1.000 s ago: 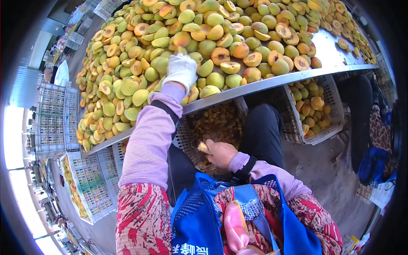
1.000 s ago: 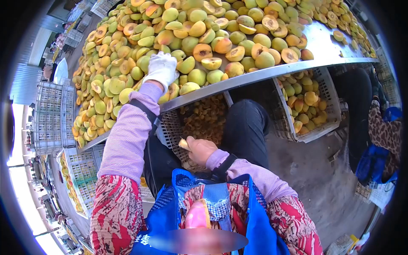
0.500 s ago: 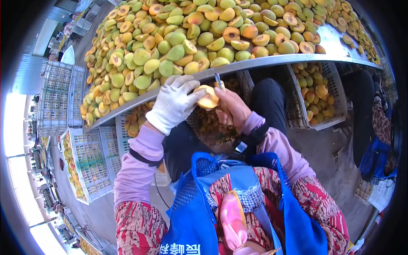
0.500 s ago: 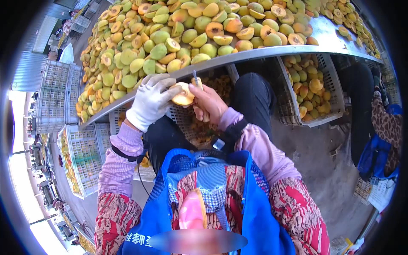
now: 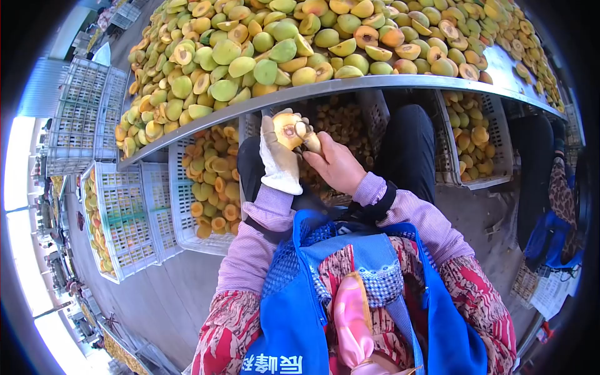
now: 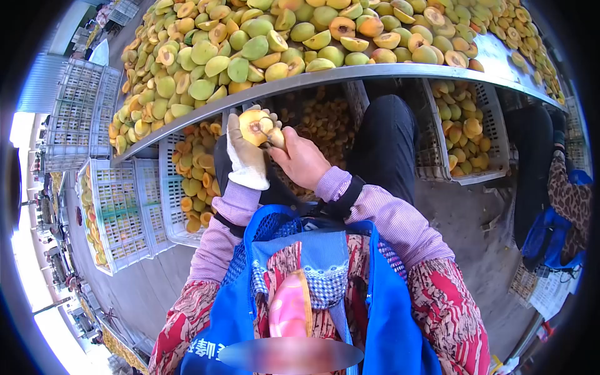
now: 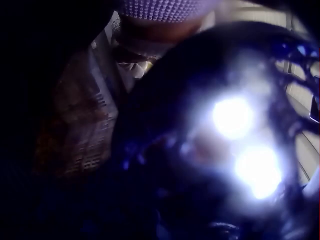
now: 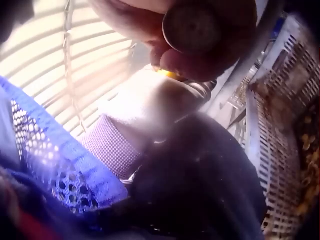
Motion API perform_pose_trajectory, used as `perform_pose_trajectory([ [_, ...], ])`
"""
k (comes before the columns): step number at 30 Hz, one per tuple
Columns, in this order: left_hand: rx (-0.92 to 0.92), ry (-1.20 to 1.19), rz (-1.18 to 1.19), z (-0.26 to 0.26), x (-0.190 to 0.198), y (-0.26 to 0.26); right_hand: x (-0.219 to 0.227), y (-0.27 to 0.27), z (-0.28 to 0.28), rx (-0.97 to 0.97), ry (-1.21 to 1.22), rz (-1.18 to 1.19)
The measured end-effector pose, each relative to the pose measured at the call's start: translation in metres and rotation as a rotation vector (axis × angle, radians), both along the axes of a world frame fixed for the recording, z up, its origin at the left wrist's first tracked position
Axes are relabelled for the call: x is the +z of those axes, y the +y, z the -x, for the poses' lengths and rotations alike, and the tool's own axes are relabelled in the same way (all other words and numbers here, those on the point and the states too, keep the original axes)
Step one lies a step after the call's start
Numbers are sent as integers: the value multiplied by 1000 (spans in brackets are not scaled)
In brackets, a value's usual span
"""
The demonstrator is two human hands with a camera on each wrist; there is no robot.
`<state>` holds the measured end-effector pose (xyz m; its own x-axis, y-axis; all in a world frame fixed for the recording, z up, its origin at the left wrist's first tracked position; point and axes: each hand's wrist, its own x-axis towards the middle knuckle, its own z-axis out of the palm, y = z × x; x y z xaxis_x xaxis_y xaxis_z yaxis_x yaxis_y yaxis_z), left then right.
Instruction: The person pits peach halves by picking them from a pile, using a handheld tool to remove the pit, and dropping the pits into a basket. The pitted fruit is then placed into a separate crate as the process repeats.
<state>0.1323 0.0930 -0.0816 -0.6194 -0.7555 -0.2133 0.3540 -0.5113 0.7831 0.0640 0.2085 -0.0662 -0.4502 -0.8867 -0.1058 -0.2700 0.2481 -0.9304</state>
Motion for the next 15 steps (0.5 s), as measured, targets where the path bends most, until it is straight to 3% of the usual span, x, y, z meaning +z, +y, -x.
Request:
perform_pose_trajectory([
  [3, 51, -90, 113, 4, 3, 6, -2, -5, -2, 7, 145, 56],
  [5, 50, -85, 111, 5, -5, 3, -1, -10, -1, 31, 163, -44],
  [10, 96, 34, 48, 14, -9, -1, -16, -20, -8, -12, 85, -66],
  [13, 75, -28, 150, 13, -8, -4, -14, -23, -3, 12, 15, -89],
  [15, 33, -67, 94, 12, -8, -7, -16, -23, 2, 56, -28, -123],
])
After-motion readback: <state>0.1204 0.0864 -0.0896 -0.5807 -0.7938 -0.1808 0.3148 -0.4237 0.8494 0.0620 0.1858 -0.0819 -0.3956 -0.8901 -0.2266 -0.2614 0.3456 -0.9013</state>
